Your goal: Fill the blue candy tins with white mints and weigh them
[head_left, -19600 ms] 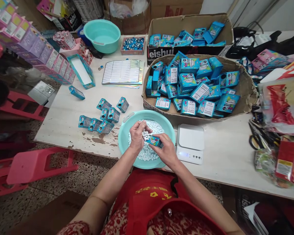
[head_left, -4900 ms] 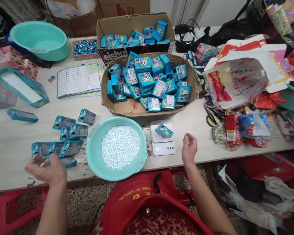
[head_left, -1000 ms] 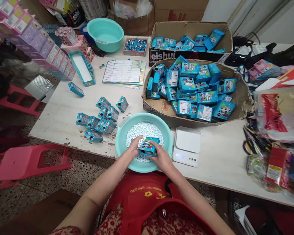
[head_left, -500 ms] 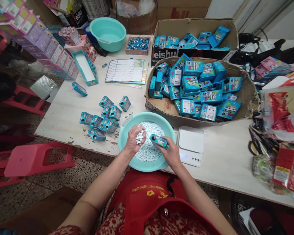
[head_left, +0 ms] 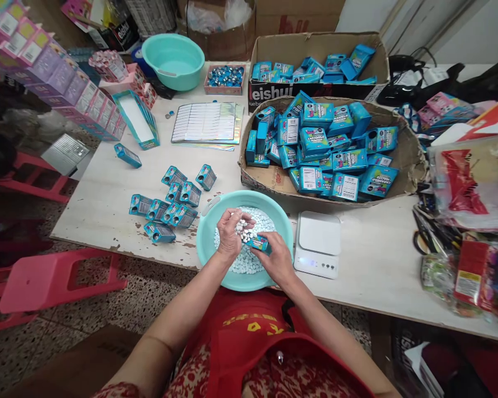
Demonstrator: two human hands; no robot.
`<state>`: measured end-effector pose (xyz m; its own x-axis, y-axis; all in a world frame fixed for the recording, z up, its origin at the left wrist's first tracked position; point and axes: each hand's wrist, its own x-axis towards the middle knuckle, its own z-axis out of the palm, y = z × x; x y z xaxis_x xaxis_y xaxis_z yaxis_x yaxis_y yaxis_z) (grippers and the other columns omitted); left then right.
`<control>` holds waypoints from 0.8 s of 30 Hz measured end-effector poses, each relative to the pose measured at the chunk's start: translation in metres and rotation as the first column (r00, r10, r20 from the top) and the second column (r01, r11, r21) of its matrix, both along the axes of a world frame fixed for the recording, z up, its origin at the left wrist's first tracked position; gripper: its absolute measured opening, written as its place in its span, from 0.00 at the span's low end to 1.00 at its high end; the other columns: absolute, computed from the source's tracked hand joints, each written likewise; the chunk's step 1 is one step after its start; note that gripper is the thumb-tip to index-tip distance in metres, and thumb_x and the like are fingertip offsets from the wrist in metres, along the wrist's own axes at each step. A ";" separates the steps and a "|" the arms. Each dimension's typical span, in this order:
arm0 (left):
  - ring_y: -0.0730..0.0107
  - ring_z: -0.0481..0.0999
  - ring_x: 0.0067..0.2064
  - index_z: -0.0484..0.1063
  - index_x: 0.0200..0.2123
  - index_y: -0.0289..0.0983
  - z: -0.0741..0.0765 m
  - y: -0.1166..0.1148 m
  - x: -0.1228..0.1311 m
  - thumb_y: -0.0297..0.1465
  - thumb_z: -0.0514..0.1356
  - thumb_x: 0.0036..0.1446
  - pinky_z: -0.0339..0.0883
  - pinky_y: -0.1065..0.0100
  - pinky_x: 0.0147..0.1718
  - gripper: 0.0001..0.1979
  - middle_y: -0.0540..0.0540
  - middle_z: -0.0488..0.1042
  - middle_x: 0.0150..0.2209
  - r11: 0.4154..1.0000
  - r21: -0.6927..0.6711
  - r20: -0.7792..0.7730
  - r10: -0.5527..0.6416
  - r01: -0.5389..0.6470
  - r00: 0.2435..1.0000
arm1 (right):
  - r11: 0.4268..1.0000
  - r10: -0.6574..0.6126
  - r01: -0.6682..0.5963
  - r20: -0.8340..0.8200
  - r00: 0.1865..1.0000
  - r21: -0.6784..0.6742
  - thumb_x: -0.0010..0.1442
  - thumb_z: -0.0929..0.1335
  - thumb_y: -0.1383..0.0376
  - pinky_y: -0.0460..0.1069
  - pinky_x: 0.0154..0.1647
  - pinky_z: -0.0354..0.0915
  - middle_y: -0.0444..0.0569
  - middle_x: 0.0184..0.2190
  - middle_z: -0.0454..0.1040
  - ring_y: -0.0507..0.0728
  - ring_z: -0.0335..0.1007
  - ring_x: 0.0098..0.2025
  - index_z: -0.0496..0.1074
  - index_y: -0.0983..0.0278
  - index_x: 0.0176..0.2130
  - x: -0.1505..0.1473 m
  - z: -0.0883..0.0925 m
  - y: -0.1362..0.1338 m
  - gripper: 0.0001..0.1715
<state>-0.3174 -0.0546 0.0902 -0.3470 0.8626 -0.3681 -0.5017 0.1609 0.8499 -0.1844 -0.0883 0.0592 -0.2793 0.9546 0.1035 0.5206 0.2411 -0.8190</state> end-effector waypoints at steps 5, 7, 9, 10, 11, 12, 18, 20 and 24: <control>0.70 0.76 0.25 0.67 0.24 0.35 0.004 0.002 0.005 0.40 0.64 0.46 0.68 0.70 0.26 0.14 0.51 0.72 0.23 1.000 -0.001 -0.023 0.001 -0.001 1.000 | 1.000 0.009 -0.009 -0.001 1.000 -0.004 0.58 0.69 0.60 0.56 0.46 0.64 0.52 0.41 0.73 0.62 0.68 0.45 0.69 0.60 0.46 0.000 0.012 0.001 0.16; 0.69 0.76 0.25 0.69 0.26 0.36 0.005 0.003 0.006 0.40 0.64 0.47 0.68 0.70 0.26 0.13 0.52 0.69 0.19 1.000 0.015 -0.030 -0.004 0.005 1.000 | 1.000 0.008 -0.008 0.003 1.000 -0.017 0.57 0.69 0.60 0.56 0.46 0.64 0.52 0.41 0.73 0.62 0.68 0.45 0.69 0.59 0.46 0.000 0.015 0.003 0.16; 0.69 0.76 0.25 0.70 0.25 0.36 0.005 0.003 0.007 0.40 0.64 0.48 0.67 0.70 0.27 0.13 0.52 0.69 0.18 1.000 0.027 -0.037 -0.005 0.006 0.999 | 0.999 -0.003 0.003 0.003 1.000 -0.033 0.57 0.69 0.60 0.56 0.46 0.64 0.51 0.41 0.73 0.62 0.69 0.46 0.69 0.59 0.46 -0.001 0.016 0.004 0.16; 0.70 0.75 0.24 0.69 0.24 0.35 0.005 0.002 0.007 0.41 0.64 0.49 0.67 0.70 0.27 0.14 0.51 0.70 0.19 1.000 0.023 -0.044 0.001 0.000 0.999 | 0.999 -0.009 0.009 -0.001 1.000 -0.039 0.57 0.69 0.60 0.56 0.46 0.64 0.51 0.41 0.73 0.62 0.69 0.46 0.69 0.59 0.46 -0.001 0.016 0.005 0.16; 0.71 0.75 0.24 0.68 0.22 0.35 0.005 0.002 0.007 0.41 0.64 0.49 0.67 0.70 0.26 0.16 0.50 0.72 0.21 1.000 0.017 -0.053 0.009 -0.008 0.999 | 0.999 -0.016 0.016 -0.005 1.000 -0.045 0.57 0.69 0.60 0.56 0.46 0.64 0.51 0.41 0.73 0.62 0.69 0.46 0.69 0.59 0.46 -0.001 0.016 0.005 0.16; 0.72 0.74 0.24 0.69 0.21 0.35 0.004 0.001 0.007 0.42 0.64 0.49 0.66 0.70 0.26 0.16 0.49 0.73 0.23 1.000 0.014 -0.068 0.012 -0.011 0.998 | 0.998 -0.025 0.024 -0.008 1.000 -0.051 0.56 0.70 0.60 0.55 0.46 0.64 0.51 0.41 0.73 0.62 0.69 0.46 0.69 0.59 0.46 -0.002 0.016 0.006 0.16; 0.70 0.75 0.27 0.72 0.23 0.36 0.003 -0.003 0.008 0.41 0.62 0.52 0.69 0.68 0.31 0.15 0.49 0.73 0.23 0.998 0.066 -0.098 -0.003 0.010 0.995 | 0.997 -0.048 0.045 -0.048 0.998 -0.063 0.55 0.71 0.61 0.54 0.46 0.65 0.50 0.40 0.73 0.61 0.69 0.45 0.69 0.61 0.44 -0.002 0.013 0.005 0.16; 0.70 0.75 0.27 0.69 0.19 0.35 0.003 -0.004 0.010 0.41 0.61 0.52 0.68 0.68 0.31 0.17 0.48 0.72 0.23 0.995 0.096 -0.108 -0.028 0.038 0.994 | 0.997 -0.058 0.053 -0.070 0.996 -0.062 0.55 0.71 0.61 0.54 0.45 0.65 0.50 0.40 0.73 0.61 0.69 0.45 0.69 0.60 0.44 -0.001 0.011 0.006 0.16; 0.75 0.68 0.20 0.67 0.17 0.35 0.004 -0.004 0.014 0.43 0.60 0.54 0.61 0.71 0.22 0.21 0.50 0.67 0.17 0.991 0.102 -0.128 -0.076 0.089 0.989 | 0.997 -0.045 0.039 -0.091 0.995 -0.064 0.54 0.72 0.62 0.55 0.45 0.66 0.50 0.40 0.73 0.61 0.70 0.45 0.69 0.60 0.44 -0.002 0.006 0.007 0.17</control>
